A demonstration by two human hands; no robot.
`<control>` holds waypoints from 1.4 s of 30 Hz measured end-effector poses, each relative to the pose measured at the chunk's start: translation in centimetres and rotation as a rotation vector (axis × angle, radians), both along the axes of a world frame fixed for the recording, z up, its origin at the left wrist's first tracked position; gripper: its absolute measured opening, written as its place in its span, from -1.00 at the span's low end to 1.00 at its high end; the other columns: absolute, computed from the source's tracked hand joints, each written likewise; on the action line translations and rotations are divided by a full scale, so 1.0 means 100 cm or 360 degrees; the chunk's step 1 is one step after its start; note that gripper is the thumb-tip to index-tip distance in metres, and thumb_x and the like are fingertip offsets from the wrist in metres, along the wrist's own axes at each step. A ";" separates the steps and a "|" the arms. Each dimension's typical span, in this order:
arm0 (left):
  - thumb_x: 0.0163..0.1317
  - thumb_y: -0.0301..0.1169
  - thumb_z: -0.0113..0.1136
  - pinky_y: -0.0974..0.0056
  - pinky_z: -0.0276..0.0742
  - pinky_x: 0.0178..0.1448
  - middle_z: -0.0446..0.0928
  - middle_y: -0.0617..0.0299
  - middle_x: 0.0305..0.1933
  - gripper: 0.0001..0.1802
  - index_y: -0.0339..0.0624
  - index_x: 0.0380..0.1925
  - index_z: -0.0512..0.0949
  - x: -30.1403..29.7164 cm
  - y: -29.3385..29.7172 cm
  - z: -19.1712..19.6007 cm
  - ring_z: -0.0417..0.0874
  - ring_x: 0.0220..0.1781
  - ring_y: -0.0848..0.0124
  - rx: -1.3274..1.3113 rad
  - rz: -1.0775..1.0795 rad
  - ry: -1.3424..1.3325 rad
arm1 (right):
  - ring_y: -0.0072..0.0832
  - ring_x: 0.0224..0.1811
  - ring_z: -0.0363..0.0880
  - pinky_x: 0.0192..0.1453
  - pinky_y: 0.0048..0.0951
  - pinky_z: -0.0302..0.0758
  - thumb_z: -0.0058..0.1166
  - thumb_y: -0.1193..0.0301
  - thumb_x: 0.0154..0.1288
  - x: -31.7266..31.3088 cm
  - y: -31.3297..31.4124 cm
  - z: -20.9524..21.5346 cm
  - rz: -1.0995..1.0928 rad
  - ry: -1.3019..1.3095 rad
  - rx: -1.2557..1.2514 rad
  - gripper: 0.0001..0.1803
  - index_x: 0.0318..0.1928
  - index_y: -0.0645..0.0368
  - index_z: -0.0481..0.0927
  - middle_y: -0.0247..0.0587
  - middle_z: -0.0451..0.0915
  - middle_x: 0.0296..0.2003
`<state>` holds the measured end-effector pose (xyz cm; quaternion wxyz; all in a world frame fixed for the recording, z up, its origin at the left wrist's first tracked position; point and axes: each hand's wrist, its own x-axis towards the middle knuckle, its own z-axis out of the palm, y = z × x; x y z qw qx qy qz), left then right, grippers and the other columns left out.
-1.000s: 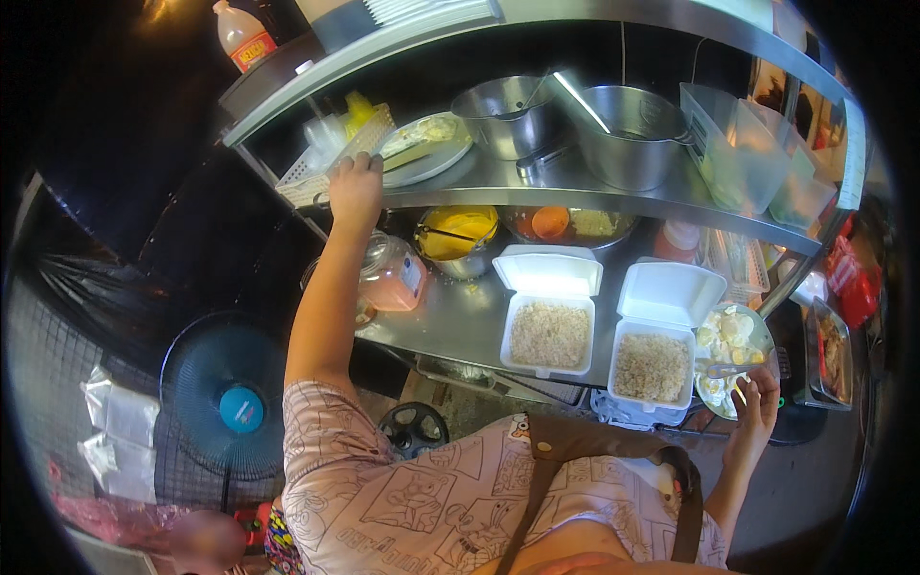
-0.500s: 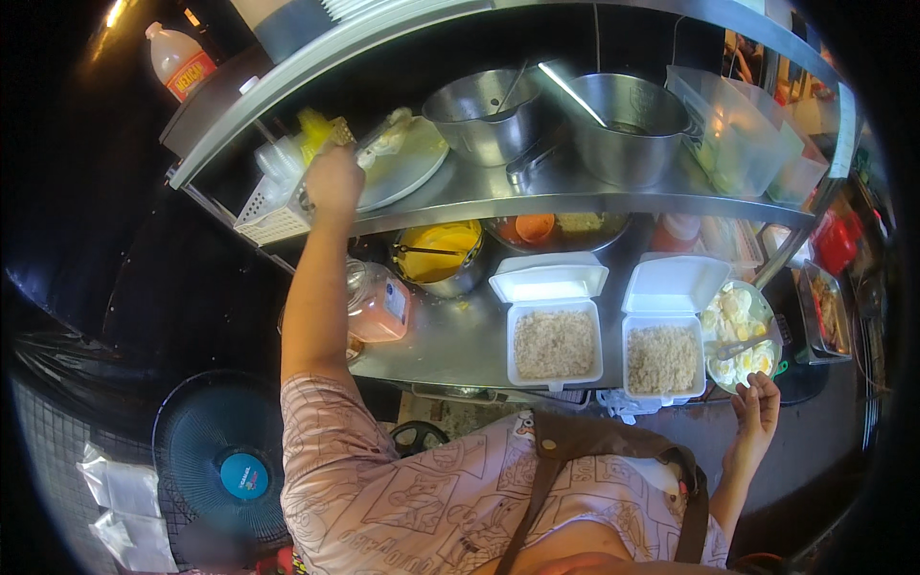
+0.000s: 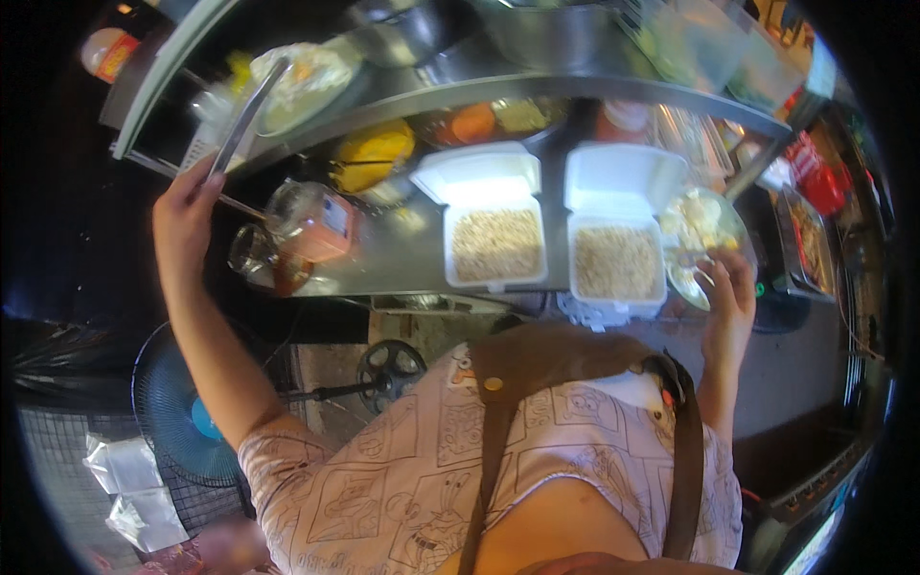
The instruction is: The person assembles takeout meal boxes by scooping rice into containers, adding fried eggs, and cutting pieces of fried chicken with scissors. They then add sauces to small cups and place them into the boxes.
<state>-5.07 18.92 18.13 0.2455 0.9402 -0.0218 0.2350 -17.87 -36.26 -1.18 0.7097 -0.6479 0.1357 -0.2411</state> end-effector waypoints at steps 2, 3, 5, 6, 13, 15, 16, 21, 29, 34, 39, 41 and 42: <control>0.22 -0.47 0.21 0.43 0.44 -0.06 0.58 0.30 -0.25 -0.65 -0.27 0.03 0.60 -0.033 -0.024 -0.008 0.53 -0.21 0.53 0.0095 -0.0068 0.0081 | -0.46 -0.05 0.56 0.06 -0.44 0.48 0.00 0.49 0.38 -0.001 -0.013 -0.003 0.0048 0.0019 0.0066 -0.74 0.05 0.24 0.48 -0.17 0.55 -0.05; 0.21 -0.50 0.21 0.42 0.44 -0.05 0.57 0.29 -0.24 -0.66 -0.27 0.02 0.60 -0.045 -0.036 -0.019 0.54 -0.19 0.52 0.0060 -0.0142 0.0116 | -0.48 -0.05 0.56 0.06 -0.45 0.48 0.00 0.50 0.38 -0.002 -0.018 -0.003 0.0053 0.0050 0.0080 -0.74 0.05 0.25 0.48 -0.18 0.56 -0.05; 0.14 -0.59 0.21 0.39 0.44 -0.02 0.58 0.21 -0.19 -0.63 -0.27 0.00 0.61 -0.068 -0.070 -0.040 0.56 -0.14 0.46 0.0088 -0.0213 0.0178 | -0.49 -0.05 0.55 0.05 -0.46 0.48 0.01 0.51 0.37 0.000 -0.026 -0.004 0.0094 0.0088 0.0066 -0.74 0.05 0.25 0.48 -0.18 0.56 -0.05; 0.12 -0.59 0.21 0.36 0.46 -0.01 0.59 0.13 -0.20 -0.62 -0.28 0.00 0.60 -0.075 -0.102 -0.049 0.58 -0.14 0.41 0.0083 -0.0066 0.0345 | -0.50 -0.05 0.55 0.05 -0.47 0.48 0.01 0.51 0.37 -0.002 -0.032 -0.005 0.0093 0.0102 0.0055 -0.74 0.05 0.26 0.48 -0.18 0.56 -0.05; 0.02 -0.56 0.11 0.18 0.56 -0.06 0.60 0.20 -0.10 -0.60 -0.02 -0.08 0.62 -0.072 -0.188 -0.153 0.61 -0.15 0.14 0.1233 -0.0127 -0.0062 | -0.51 -0.05 0.54 0.06 -0.48 0.46 0.04 0.51 0.35 0.001 -0.049 -0.020 0.0375 0.0136 0.0174 -0.73 0.04 0.24 0.48 -0.21 0.56 -0.04; 0.10 -0.47 0.09 0.15 0.56 -0.04 0.56 0.17 -0.11 -0.79 -0.12 -0.25 0.60 -0.056 -0.211 -0.173 0.60 -0.10 0.16 0.1407 -0.0104 -0.0061 | -0.51 -0.05 0.54 0.07 -0.47 0.45 0.04 0.51 0.35 -0.002 -0.052 -0.022 0.0434 0.0148 0.0203 -0.73 0.05 0.23 0.48 -0.22 0.56 -0.04; 0.10 -0.46 0.09 0.15 0.56 -0.04 0.55 0.16 -0.14 -0.81 -0.13 -0.27 0.60 -0.047 -0.220 -0.187 0.60 -0.10 0.18 0.1524 -0.0095 -0.0179 | -0.51 -0.05 0.54 0.07 -0.47 0.45 0.04 0.51 0.35 -0.003 -0.053 -0.025 0.0457 0.0148 0.0225 -0.73 0.05 0.23 0.48 -0.22 0.56 -0.04; 0.11 -0.47 0.09 0.13 0.58 -0.05 0.56 0.13 -0.15 -0.80 -0.17 -0.24 0.59 -0.033 -0.268 -0.202 0.61 -0.07 0.19 0.1525 -0.0121 0.0362 | -0.51 -0.04 0.54 0.06 -0.47 0.45 0.04 0.50 0.36 -0.016 -0.062 -0.034 0.0465 0.0161 0.0271 -0.73 0.05 0.22 0.48 -0.23 0.56 -0.04; 0.06 -0.52 0.11 0.08 0.60 -0.10 0.55 0.12 -0.16 -0.79 -0.14 -0.26 0.57 -0.046 -0.235 -0.179 0.61 -0.08 0.10 0.1190 -0.0257 0.0425 | -0.58 -0.09 0.54 0.00 -0.51 0.44 0.04 0.48 0.36 -0.035 -0.068 -0.038 0.0259 0.0271 0.0337 -0.77 0.01 0.18 0.49 -0.29 0.58 -0.07; 0.07 -0.52 0.10 0.08 0.59 -0.05 0.55 0.13 -0.10 -0.78 -0.13 -0.23 0.58 -0.033 -0.241 -0.198 0.60 -0.04 0.11 0.1173 -0.0344 0.0528 | -0.60 -0.10 0.54 -0.01 -0.51 0.44 0.06 0.46 0.36 -0.032 -0.055 -0.038 0.0270 0.0265 0.0300 -0.77 0.01 0.17 0.50 -0.30 0.58 -0.08; 0.12 -0.42 0.16 0.07 0.58 -0.05 0.52 0.10 -0.13 -0.78 -0.13 -0.20 0.55 -0.011 -0.232 -0.213 0.61 -0.09 0.06 0.1236 -0.0194 0.0574 | -0.58 -0.09 0.55 0.01 -0.50 0.44 0.07 0.47 0.35 -0.022 -0.034 -0.030 0.0285 0.0254 0.0288 -0.77 0.00 0.18 0.50 -0.31 0.58 -0.09; 0.14 -0.38 0.17 0.05 0.58 -0.07 0.52 0.08 -0.14 -0.77 -0.14 -0.17 0.54 -0.011 -0.221 -0.213 0.62 -0.12 0.02 0.1173 -0.0238 0.0578 | -0.56 -0.08 0.55 0.01 -0.51 0.45 0.07 0.47 0.35 -0.020 -0.025 -0.031 0.0272 0.0258 0.0283 -0.77 0.00 0.19 0.51 -0.31 0.58 -0.10; 0.15 -0.39 0.16 0.06 0.57 -0.06 0.52 0.07 -0.11 -0.76 -0.16 -0.16 0.55 -0.018 -0.218 -0.201 0.62 -0.11 0.01 0.1122 -0.0283 0.0606 | -0.55 -0.08 0.55 0.01 -0.51 0.45 0.07 0.48 0.34 -0.017 -0.021 -0.033 0.0274 0.0252 0.0285 -0.77 0.00 0.19 0.51 -0.31 0.58 -0.10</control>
